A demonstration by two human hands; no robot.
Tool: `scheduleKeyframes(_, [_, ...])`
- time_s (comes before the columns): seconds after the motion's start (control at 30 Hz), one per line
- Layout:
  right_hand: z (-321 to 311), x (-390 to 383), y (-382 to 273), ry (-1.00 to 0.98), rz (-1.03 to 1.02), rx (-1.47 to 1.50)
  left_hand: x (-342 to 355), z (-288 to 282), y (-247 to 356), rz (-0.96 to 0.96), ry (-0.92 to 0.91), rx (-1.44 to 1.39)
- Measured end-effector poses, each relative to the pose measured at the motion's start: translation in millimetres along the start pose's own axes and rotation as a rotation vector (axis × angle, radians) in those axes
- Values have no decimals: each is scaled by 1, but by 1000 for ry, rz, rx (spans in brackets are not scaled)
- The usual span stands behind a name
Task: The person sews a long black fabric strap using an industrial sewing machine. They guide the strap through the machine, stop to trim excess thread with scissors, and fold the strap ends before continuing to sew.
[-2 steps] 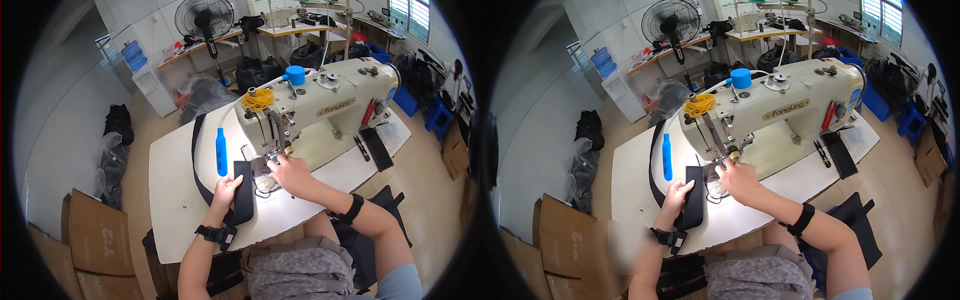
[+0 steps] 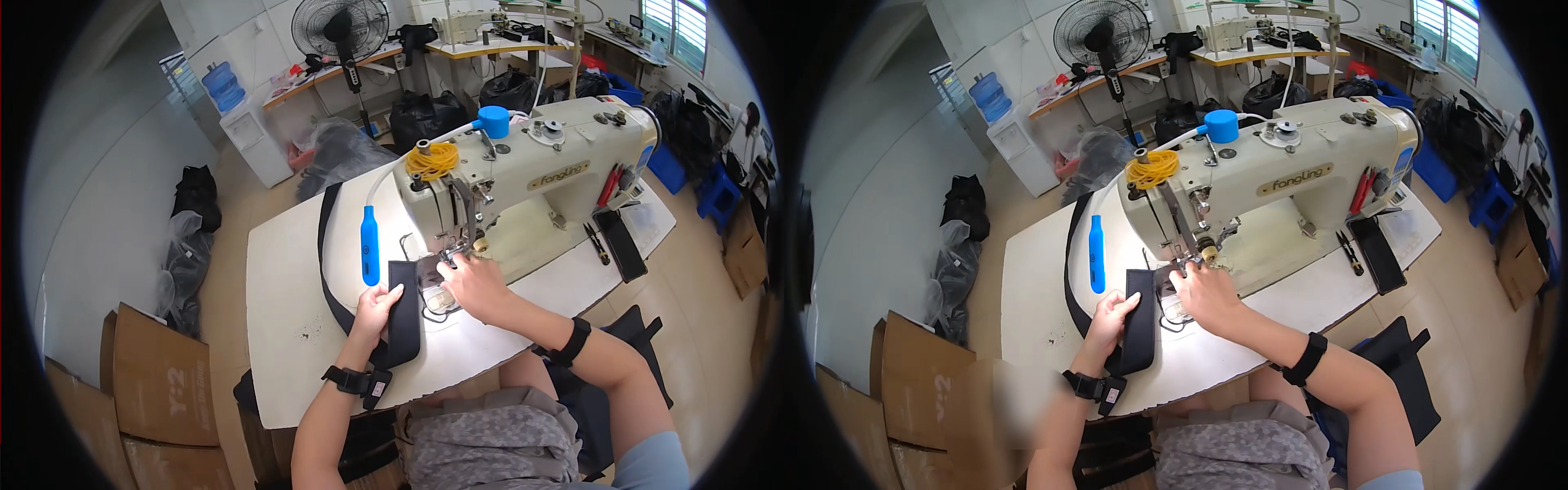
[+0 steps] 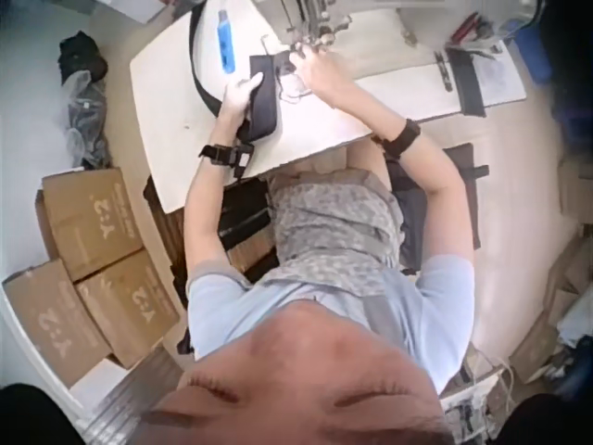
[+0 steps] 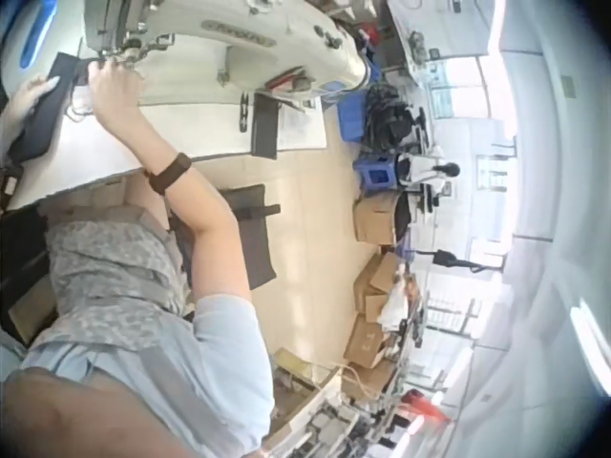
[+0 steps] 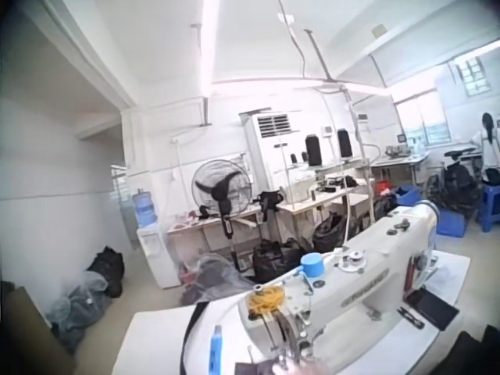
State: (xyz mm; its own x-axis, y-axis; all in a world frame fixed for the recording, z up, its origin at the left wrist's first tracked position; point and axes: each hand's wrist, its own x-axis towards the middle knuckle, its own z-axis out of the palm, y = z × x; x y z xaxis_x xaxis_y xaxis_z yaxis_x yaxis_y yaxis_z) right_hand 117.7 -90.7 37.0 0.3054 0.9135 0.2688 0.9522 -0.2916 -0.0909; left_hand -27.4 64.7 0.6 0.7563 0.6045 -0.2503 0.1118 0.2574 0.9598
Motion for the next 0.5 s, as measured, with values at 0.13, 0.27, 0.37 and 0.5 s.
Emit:
scheduleKeyframes(0.13, [15,8,-4,54,-22,-37,3,0,-2,-4,-11,-15])
scheduleKeyframes(0.27, [22,11,-2,31,-9,-72,4,-3,-3,12,-25,17])
scheduleKeyframes(0.37, [26,9,5,40,-14,-61,5,-3,-5,24,-30,30])
scheduleKeyframes(0.5, [21,6,6,49,-40,-34,5,-2,-5,43,-32,26])
